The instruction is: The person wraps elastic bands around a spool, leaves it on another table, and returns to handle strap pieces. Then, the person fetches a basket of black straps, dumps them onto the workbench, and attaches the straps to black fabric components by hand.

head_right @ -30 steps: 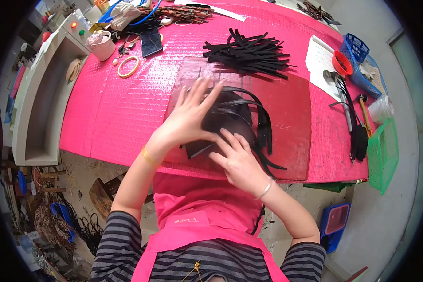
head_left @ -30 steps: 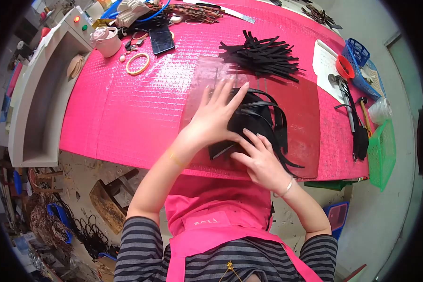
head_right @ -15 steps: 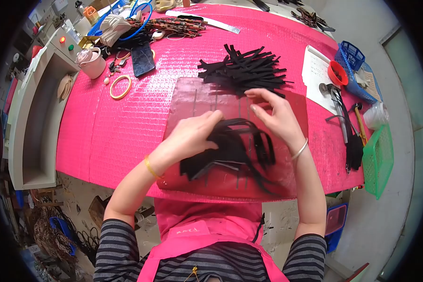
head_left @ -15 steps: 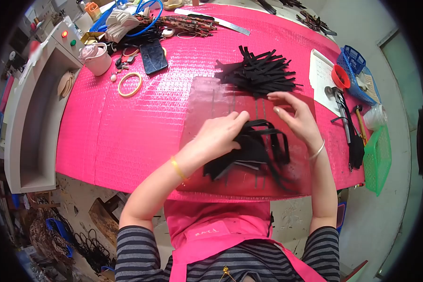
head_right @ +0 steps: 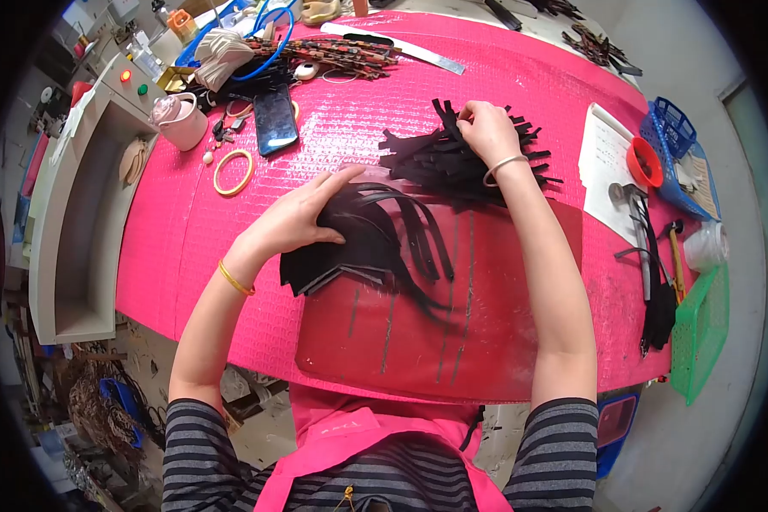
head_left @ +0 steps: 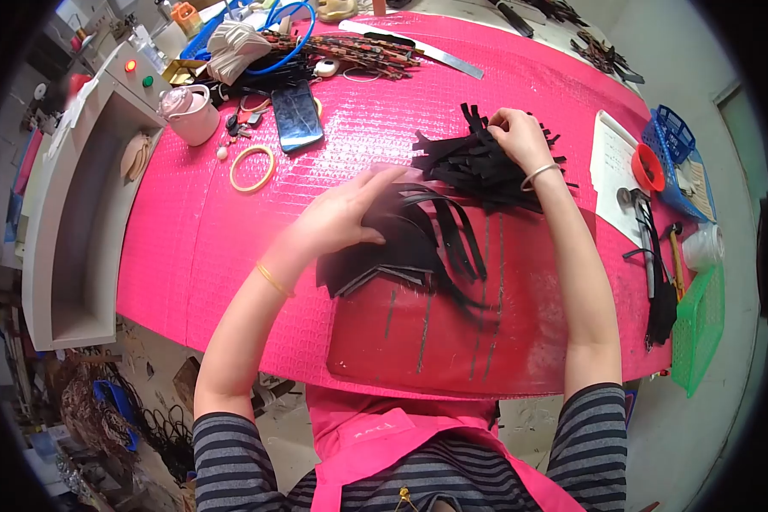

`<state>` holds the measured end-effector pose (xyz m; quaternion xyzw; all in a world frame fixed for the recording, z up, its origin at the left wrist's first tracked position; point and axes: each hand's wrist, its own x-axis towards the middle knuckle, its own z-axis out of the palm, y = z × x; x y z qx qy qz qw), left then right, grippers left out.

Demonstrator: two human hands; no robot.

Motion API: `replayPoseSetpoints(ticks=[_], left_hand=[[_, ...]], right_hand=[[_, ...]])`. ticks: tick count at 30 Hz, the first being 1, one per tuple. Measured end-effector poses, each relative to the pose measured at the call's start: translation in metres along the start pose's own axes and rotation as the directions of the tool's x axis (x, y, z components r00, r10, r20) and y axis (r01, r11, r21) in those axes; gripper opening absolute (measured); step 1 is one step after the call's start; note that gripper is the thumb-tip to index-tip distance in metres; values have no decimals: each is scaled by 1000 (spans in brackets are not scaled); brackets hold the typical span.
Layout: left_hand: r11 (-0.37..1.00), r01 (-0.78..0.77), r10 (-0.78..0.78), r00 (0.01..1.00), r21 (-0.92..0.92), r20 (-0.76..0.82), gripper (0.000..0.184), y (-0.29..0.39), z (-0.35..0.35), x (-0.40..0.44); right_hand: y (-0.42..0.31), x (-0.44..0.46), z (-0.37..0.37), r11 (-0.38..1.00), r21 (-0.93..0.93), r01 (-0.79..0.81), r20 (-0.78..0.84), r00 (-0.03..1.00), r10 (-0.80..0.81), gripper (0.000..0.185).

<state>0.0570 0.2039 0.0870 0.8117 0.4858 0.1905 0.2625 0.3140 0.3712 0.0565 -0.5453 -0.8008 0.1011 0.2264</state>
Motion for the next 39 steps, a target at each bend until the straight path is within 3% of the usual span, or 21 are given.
replayPoseSetpoints(ticks=[2, 3, 6, 8, 11, 13, 15, 18, 19, 21, 23, 24, 27, 28, 29, 32, 33, 34, 36, 38, 39], left_hand=[[999, 34, -34, 999, -9, 17, 87, 5, -3, -2], [999, 50, -49, 998, -12, 27, 88, 7, -5, -4], [998, -56, 59, 991, 30, -123, 84, 9, -5, -16], [998, -44, 34, 983, -52, -181, 68, 14, -9, -26], [994, 35, -61, 967, -107, -246, 42, 11, -6, -34], [999, 35, -42, 931, -25, -362, 17, 16, -2, -37], [996, 39, -7, 927, 78, -374, 17, 15, 3, -39], [984, 98, -33, 922, 149, -385, 16, 10, 8, -39], [980, 115, -45, 925, 165, -378, 16, 8, 7, -38], [974, 112, -41, 943, 199, -329, 15, 4, 2, -35], [972, 68, -13, 971, 224, -237, 15, 4, -2, -31], [971, 62, -11, 977, 232, -213, 15, 6, -3, -29], [967, -10, 54, 985, 256, -166, 17, 8, -9, -27], [951, -42, 98, 981, 306, -168, 16, 10, -10, -28], [959, -51, 105, 978, 279, -182, 16, 13, -13, -30], [999, -20, 29, 974, 40, -224, 19, 27, -26, -41], [999, -6, -2, 985, -47, -175, 18, 37, -32, -47], [991, 17, -33, 992, -133, -122, 18, 47, -36, -53], [936, 213, -166, 969, -280, 182, 16, 67, -41, -64], [928, 263, -165, 925, -263, 342, 11, 87, -38, -70], [907, 287, -145, 901, -310, 409, 11, 89, -31, -73]], right_hand=[[-1, 6, 14, 989, -143, -21, 14, 1000, 23, 23], [5, 13, 27, 988, -146, -42, 115, 992, 60, 27], [10, 17, 41, 985, -100, -141, 123, 981, 153, 24], [15, 18, 45, 988, -48, -148, 159, 975, 154, 24], [12, 15, 52, 994, -48, -98, -81, 992, 94, 27], [8, 17, 53, 982, -134, -133, 24, 990, 137, 27], [8, 20, 55, 978, -166, -128, 61, 988, 140, 28], [9, 8, 39, 974, -221, -42, -40, 999, 34, 24], [9, 3, 22, 990, -124, -70, -36, 997, 66, 20], [15, -16, -13, 1000, 12, 9, -218, 976, -6, 19], [7, -56, -58, 921, 357, 153, -358, 934, -16, 18], [-10, -84, -87, 858, 504, 102, -298, 953, 62, 16], [-19, -157, -143, 735, 676, 46, -257, 950, 177, 14], [-23, -176, -147, 651, 751, 111, -280, 946, 162, 14], [-29, -200, -146, 359, 933, 8, -124, 945, 301, 13], [-13, -241, -101, 238, 918, -319, 282, 943, 174, 9], [-7, -245, -85, 420, 765, -488, 468, 869, 158, 12], [4, -252, -69, 178, 709, -683, 671, 730, 131, 19], [31, -254, -67, 196, 669, -716, 712, 694, 104, 25], [46, -256, -89, 373, 667, -644, 594, 763, 255, 26], [63, -255, -102, 608, 563, -561, 498, 816, 292, 24]])
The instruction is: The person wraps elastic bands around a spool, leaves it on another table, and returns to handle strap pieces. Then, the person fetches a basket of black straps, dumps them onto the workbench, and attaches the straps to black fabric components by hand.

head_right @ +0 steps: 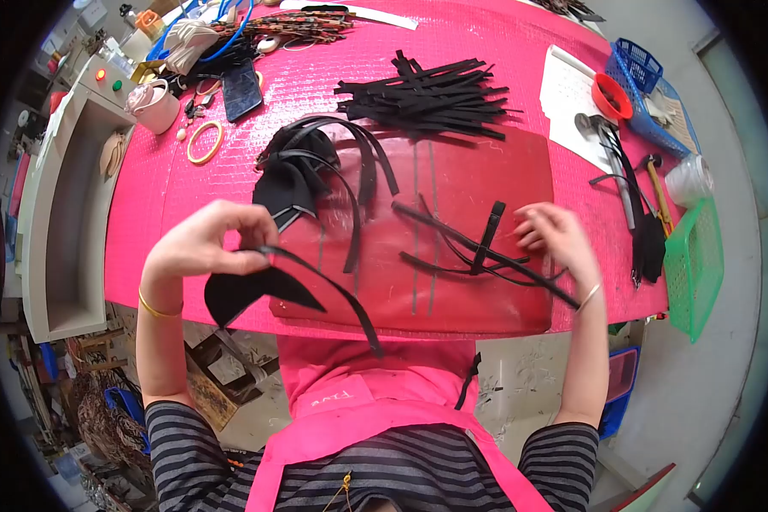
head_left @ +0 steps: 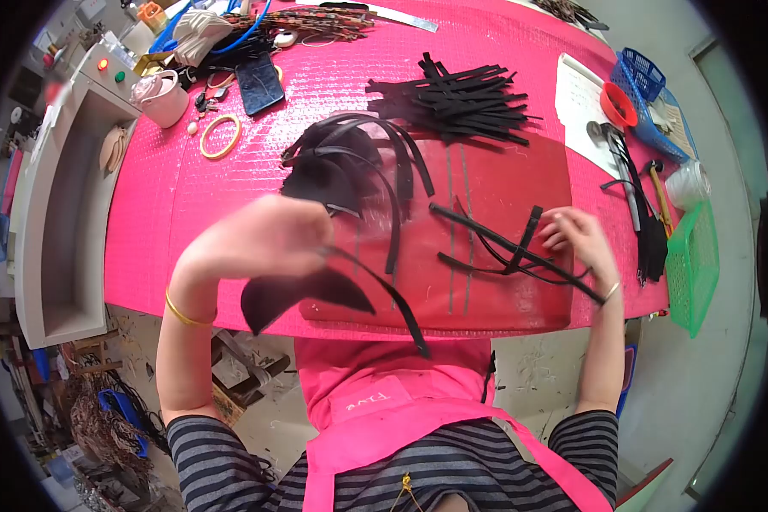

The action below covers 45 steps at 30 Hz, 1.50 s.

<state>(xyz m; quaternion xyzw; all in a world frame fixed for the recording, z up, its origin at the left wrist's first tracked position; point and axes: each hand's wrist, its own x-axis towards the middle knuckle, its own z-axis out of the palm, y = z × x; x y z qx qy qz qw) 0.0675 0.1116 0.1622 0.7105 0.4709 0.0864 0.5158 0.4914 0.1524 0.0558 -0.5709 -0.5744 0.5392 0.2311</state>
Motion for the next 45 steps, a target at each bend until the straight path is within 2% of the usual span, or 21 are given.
replayPoseSetpoints(ticks=[2, 5, 7, 9, 11, 14, 17, 19, 21, 24, 25, 26, 27, 29, 31, 34, 38, 41, 43, 44, 45], left_hand=[[993, -34, 42, 997, -112, 67, 14, -12, 19, 8], [872, -3, 64, 992, -490, 107, 12, -27, 47, 35], [781, 27, 4, 999, -623, 48, 12, -28, 59, 51], [776, 0, -14, 1000, -631, -18, 15, -39, 65, 59], [760, 31, -25, 1000, -649, 19, 13, -34, 67, 61], [840, 138, -93, 989, -525, 111, 12, -18, 68, 63], [858, 184, -104, 977, -480, 188, 16, -20, 70, 67], [762, 2, 86, 991, -647, 104, 23, -24, 75, 69], [758, 26, 86, 986, -652, 140, 28, -23, 71, 81], [768, 29, 55, 992, -640, 111, 24, -18, 74, 92], [760, 20, 52, 995, -649, 91, 23, -17, 77, 92], [773, -47, 86, 996, -632, 30, 18, -13, 80, 88], [759, -75, 107, 994, -647, 11, 17, -11, 83, 86], [737, -119, 153, 988, -665, -7, 14, -7, 89, 82], [802, -59, 141, 986, -594, 93, 11, -3, 87, 79], [881, -77, 132, 988, -466, 85, 24, 6, 81, 77], [896, -170, 166, 985, -411, -44, 32, 41, 91, 111], [869, -281, 220, 957, -407, -191, 23, 48, 108, 132], [845, -343, 209, 917, -409, -339, 21, 49, 109, 136], [766, -324, 144, 928, -556, -342, 19, 53, 107, 134], [748, -343, 155, 923, -569, -353, 18, 51, 106, 137]], right_hand=[[23, -4, -49, 980, -178, 88, -237, 963, -130, 21], [10, -29, -70, 876, -482, 12, -477, 835, -273, 17], [-12, -50, -30, 940, -320, 117, -282, 936, -212, 16], [-39, -66, 40, 846, -473, 246, -227, 894, -387, 21], [-40, -49, 74, 419, -876, 238, -164, 669, -725, 31], [-19, -8, 86, 581, -781, 227, -175, 814, -554, 34], [-31, -19, 70, 900, -414, 137, -147, 966, -215, 29], [-24, -27, 47, 957, -288, 16, -146, 987, -61, 26], [1, -14, 48, 651, -698, 297, -209, 786, -582, 27], [-35, -33, 63, 530, -834, 154, -379, 538, -753, 26], [-47, -52, 69, 851, -504, 148, -467, 782, -412, 23], [-40, -61, 80, 940, -128, 317, -285, 896, -341, 19], [-44, -66, 91, 975, 5, 223, 13, 975, -223, 19], [-54, -52, 117, 943, 334, -13, 200, 978, -57, 22], [-50, -34, 126, 781, 612, 121, -106, 992, -70, 24], [-49, -37, 125, 778, 597, 197, -72, 979, -193, 25], [-54, -44, 134, 906, 406, 122, -38, 992, -117, 21], [-41, -34, 121, 892, 13, 452, -133, 885, -447, 18], [-41, -32, 85, 945, -198, 261, -450, 832, -324, 23], [-34, -27, 66, 832, -554, 16, -528, 766, -366, 23], [-17, -17, 61, 681, -733, -18, -499, 694, -519, 21]])
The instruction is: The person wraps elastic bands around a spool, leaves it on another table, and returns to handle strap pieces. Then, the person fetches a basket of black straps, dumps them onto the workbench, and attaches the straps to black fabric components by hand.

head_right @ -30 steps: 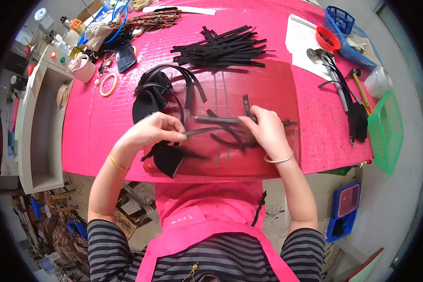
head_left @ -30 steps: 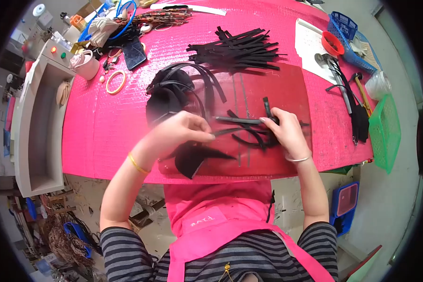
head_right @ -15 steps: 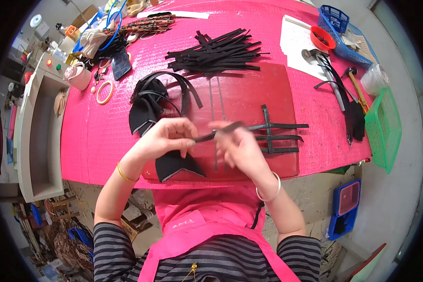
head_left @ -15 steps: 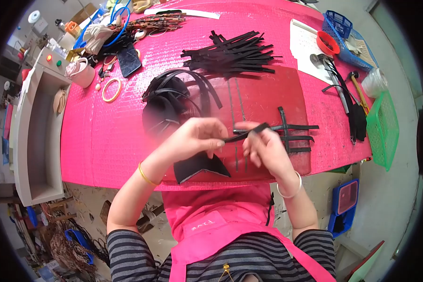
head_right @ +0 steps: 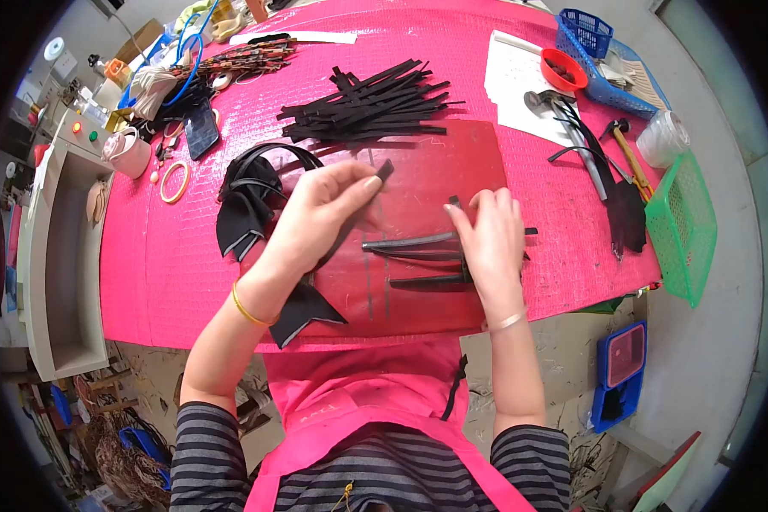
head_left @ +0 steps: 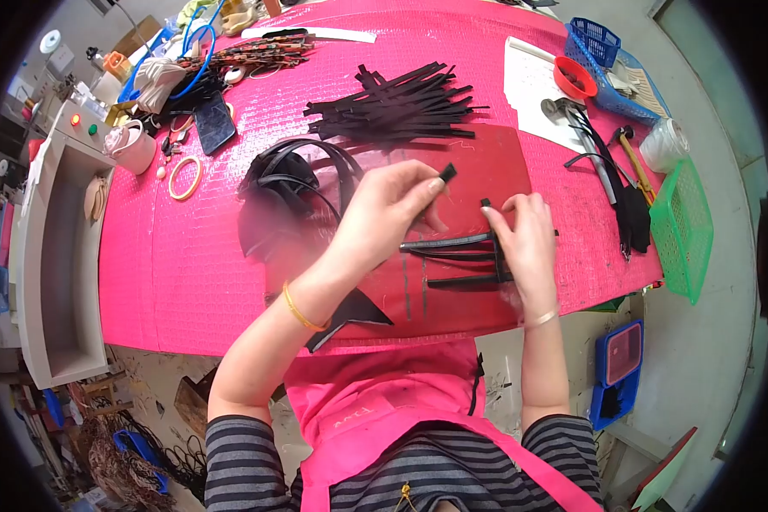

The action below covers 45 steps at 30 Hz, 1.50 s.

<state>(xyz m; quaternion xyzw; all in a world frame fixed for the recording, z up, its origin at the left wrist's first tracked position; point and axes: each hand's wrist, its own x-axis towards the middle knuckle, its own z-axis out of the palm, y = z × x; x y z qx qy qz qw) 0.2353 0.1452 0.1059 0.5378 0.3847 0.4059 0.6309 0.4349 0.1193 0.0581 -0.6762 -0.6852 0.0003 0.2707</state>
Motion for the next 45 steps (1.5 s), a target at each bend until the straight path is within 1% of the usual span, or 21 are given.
replayPoseSetpoints(ticks=[2, 3, 4, 5, 7, 9, 10, 11, 12, 14, 19, 21, 25, 31, 33, 34, 35, 36, 37, 41, 45], left_hand=[[995, 93, -94, 995, 48, 22, 17, 6, 4, 2], [990, 99, -104, 993, 102, 52, 17, 7, 6, 3], [983, 103, -115, 990, 152, 76, 17, 7, 9, 2], [976, 85, -99, 993, 200, 62, 17, 5, 14, 2], [980, 91, -105, 992, 175, 74, 19, 0, 15, 2], [979, 66, -82, 994, 192, 78, 24, 1, 17, 0], [977, 153, -169, 980, 150, 102, 24, 6, 18, -2], [966, 236, -249, 960, 109, 127, 24, 11, 16, -5], [946, 316, -323, 934, 70, 154, 24, 13, 14, -7], [939, 342, -324, 917, -40, 234, 23, 11, 10, -10], [911, 394, -321, 863, -121, 391, 22, 12, -2, -12], [915, 392, -327, 861, -99, 389, 20, 17, 0, -14], [952, 306, -272, 887, -33, 373, 18, 18, 1, -17], [959, 284, -271, 885, 23, 378, 19, 16, 1, -20], [968, 246, -220, 930, -53, 293, 22, 19, 9, -25], [970, 224, -196, 948, -89, 250, 24, 21, 12, -27], [978, 190, -156, 944, -91, 290, 27, 22, 8, -29], [991, 133, -127, 955, -3, 268, 27, 23, 7, -30], [993, 77, -96, 964, 86, 249, 26, 23, 7, -30], [932, -60, -15, 979, 358, 202, 22, 28, 7, -29], [876, -167, 75, 974, 452, 214, 18, 32, 9, -29]], right_hand=[[7, -5, 28, 994, -111, 2, 62, 998, 4, 23], [10, -8, 26, 996, -49, 78, 52, 996, -75, 20], [10, -9, 22, 979, 197, -49, 94, 995, 31, 19], [11, -11, 19, 888, 424, -181, 166, 979, 120, 18], [6, -22, 11, 506, 787, -354, 284, 935, 213, 14], [-10, -31, -9, 448, 810, -378, 325, 926, 194, 12], [-16, -33, -18, 418, 821, -388, 341, 921, 185, 12], [-20, -34, -23, 538, 773, -334, 292, 942, 166, 8], [-23, -34, -27, 579, 765, -282, 253, 958, 133, 8], [-31, -33, -33, 652, 738, -174, 183, 982, 54, 9], [-38, -34, -35, 664, 747, -30, 71, 997, -35, 8], [-39, -34, -36, 677, 734, 54, 5, 996, -85, 7], [-42, -32, -44, 694, 717, 58, 35, 992, -120, 6], [-42, -32, -47, 706, 705, 59, 65, 987, -148, 6], [-38, -32, -46, 706, 706, 50, 64, 989, -134, 5], [-40, -30, -48, 569, 814, -114, 129, 992, 13, 5], [-44, -26, -53, 391, 883, -259, 218, 965, 146, 5], [-45, -24, -55, 182, 908, -377, 326, 910, 257, 6], [-38, -20, -56, 277, 900, -337, 303, 939, 161, 8], [-44, -9, -58, 132, 935, -329, 326, 944, 48, 13], [-47, -10, -58, 191, 923, -335, 333, 942, 42, 12]])
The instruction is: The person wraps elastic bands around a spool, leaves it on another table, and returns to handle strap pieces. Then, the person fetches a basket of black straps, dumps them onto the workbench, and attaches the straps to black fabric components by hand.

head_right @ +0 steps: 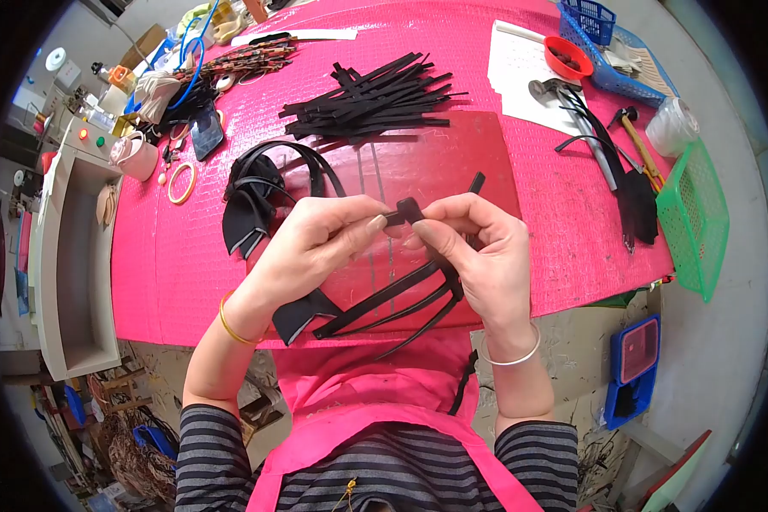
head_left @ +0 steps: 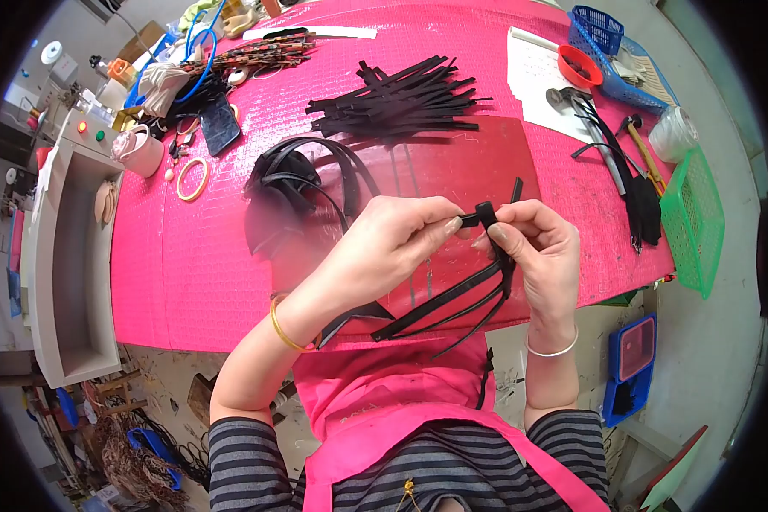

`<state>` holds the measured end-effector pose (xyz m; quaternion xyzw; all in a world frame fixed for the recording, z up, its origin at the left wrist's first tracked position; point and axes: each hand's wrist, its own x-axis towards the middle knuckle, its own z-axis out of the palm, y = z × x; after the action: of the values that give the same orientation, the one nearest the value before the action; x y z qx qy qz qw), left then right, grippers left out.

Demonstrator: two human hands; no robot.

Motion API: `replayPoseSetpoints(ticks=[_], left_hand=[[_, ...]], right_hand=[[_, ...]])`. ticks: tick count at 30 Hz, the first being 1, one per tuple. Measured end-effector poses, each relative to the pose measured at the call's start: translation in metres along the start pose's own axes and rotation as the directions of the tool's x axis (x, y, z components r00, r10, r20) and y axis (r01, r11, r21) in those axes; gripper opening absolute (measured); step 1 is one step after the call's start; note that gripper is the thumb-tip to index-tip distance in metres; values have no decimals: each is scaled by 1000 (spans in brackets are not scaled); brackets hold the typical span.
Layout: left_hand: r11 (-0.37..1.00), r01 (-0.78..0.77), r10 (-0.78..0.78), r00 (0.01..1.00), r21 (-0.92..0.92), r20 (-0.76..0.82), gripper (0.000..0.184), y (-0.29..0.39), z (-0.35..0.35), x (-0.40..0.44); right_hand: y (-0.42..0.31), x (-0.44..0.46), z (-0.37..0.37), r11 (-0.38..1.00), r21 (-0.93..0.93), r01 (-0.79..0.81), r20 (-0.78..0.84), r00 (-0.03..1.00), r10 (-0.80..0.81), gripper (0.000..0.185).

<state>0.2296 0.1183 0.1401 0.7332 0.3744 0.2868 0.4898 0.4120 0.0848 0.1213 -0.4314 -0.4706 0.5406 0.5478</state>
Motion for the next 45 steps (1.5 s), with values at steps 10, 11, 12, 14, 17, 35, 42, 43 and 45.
replayPoseSetpoints(ticks=[10, 11, 12, 14, 17, 35, 42, 43, 45], left_hand=[[990, -142, 141, 988, -4, -69, 16, 3, 9, -2], [992, -129, 128, 990, -9, -63, 15, 5, 9, -4], [993, -115, 114, 992, -16, -58, 14, 8, 8, -6], [994, -110, 111, 992, 8, -59, 13, 10, 7, -6], [994, -101, 103, 994, 47, -41, 13, 10, 5, -8], [992, 124, -118, 979, -23, 168, 16, 0, -7, 4], [928, -303, 326, 942, 217, -78, 23, 0, 23, 19], [892, -283, 332, 939, 352, -89, 20, -6, 29, 20], [910, -256, 301, 949, 326, -93, 18, -6, 32, 22]], right_hand=[[0, -11, 6, 996, -71, 45, 14, 999, -45, 10], [0, -11, 6, 996, -72, 55, 17, 998, -54, 9], [-2, -10, 6, 994, -71, 81, -24, 996, -83, 9], [0, -8, -1, 933, -308, 187, 83, 982, -169, 9], [3, -11, 5, 949, -287, 131, 22, 991, -130, 10], [17, -10, -13, 992, -123, -28, 80, 996, 38, 11], [23, -6, -13, 917, -383, 111, 36, 994, -105, 10], [23, -4, -14, 847, -492, 200, 46, 978, -204, 10], [23, -3, -20, 645, -682, 346, 99, 917, -386, 11]])
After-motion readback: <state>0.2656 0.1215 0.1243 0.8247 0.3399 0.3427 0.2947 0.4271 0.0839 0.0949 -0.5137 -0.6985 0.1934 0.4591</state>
